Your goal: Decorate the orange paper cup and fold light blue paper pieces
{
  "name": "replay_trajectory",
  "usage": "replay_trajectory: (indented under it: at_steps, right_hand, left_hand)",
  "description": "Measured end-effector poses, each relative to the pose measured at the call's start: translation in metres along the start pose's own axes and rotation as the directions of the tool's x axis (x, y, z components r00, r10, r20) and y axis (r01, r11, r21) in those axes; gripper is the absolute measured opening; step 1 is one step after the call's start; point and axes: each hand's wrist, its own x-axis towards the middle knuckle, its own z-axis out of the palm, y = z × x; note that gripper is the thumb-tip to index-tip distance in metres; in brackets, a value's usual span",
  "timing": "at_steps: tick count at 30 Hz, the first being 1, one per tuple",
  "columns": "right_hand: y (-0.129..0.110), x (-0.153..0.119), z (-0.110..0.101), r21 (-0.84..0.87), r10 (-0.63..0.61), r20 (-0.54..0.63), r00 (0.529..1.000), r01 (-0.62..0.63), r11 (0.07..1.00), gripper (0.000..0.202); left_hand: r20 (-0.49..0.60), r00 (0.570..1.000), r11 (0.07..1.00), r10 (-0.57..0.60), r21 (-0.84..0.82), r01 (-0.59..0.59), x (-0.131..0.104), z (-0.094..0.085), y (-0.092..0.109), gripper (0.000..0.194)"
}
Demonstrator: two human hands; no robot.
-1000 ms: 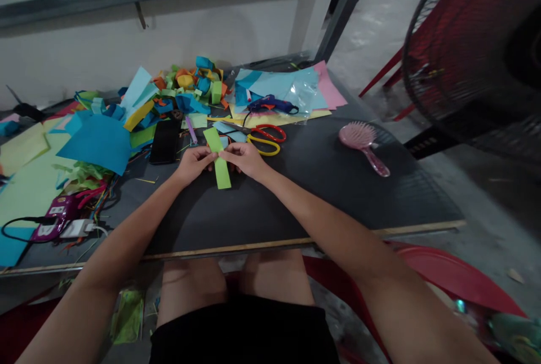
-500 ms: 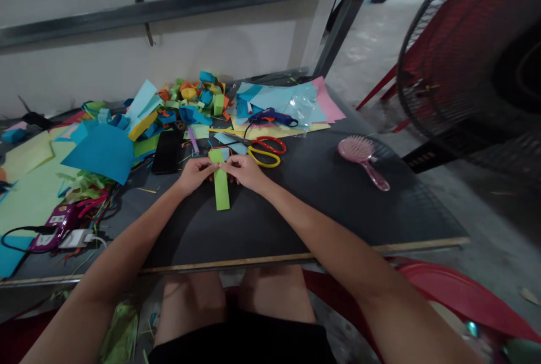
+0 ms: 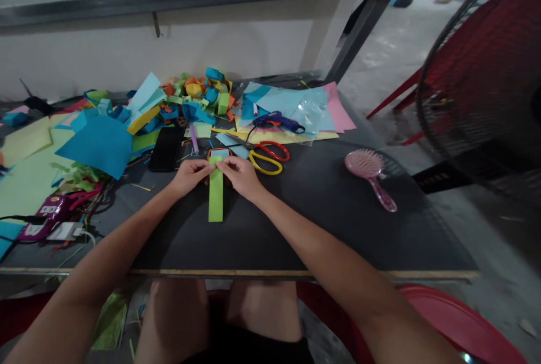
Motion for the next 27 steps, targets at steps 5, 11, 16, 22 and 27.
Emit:
replay_trajectory:
  at_steps: [5,11,16,22,27]
  right_hand:
    - [0.003,0.0,-0.002,0.015,0.003,0.006,1.0,-0.004,1.0,0.041]
    - [0.008,0.001,-0.003,-0.095,0.019,0.06,0.998,-0.013,0.995,0.036]
    - [0.008,0.005,-0.002,0.005,0.02,0.002,1.0,-0.02,1.0,0.037]
    - [0.004,0.006,-0.002,-0.013,0.065,0.087,0.994,-0.064,0.998,0.036]
    - [0.01,0.008,-0.006,-0.019,0.047,0.058,0.997,-0.046,0.999,0.037]
  left_hand:
    - [-0.05,0.999,1.0,0.002,-0.004,-0.002,-0.001,0.002,0.003,0.042]
    - [-0.258,0.966,0.999,0.011,-0.028,-0.019,0.001,0.002,0.002,0.038]
    - [-0.113,0.994,0.992,-0.006,-0.127,-0.008,0.004,0.002,-0.006,0.042]
    - [-0.184,0.983,0.998,0.022,-0.051,-0.032,0.006,0.002,-0.009,0.037]
    - [-0.141,0.99,0.999,0.02,-0.025,-0.024,0.009,0.002,-0.007,0.034]
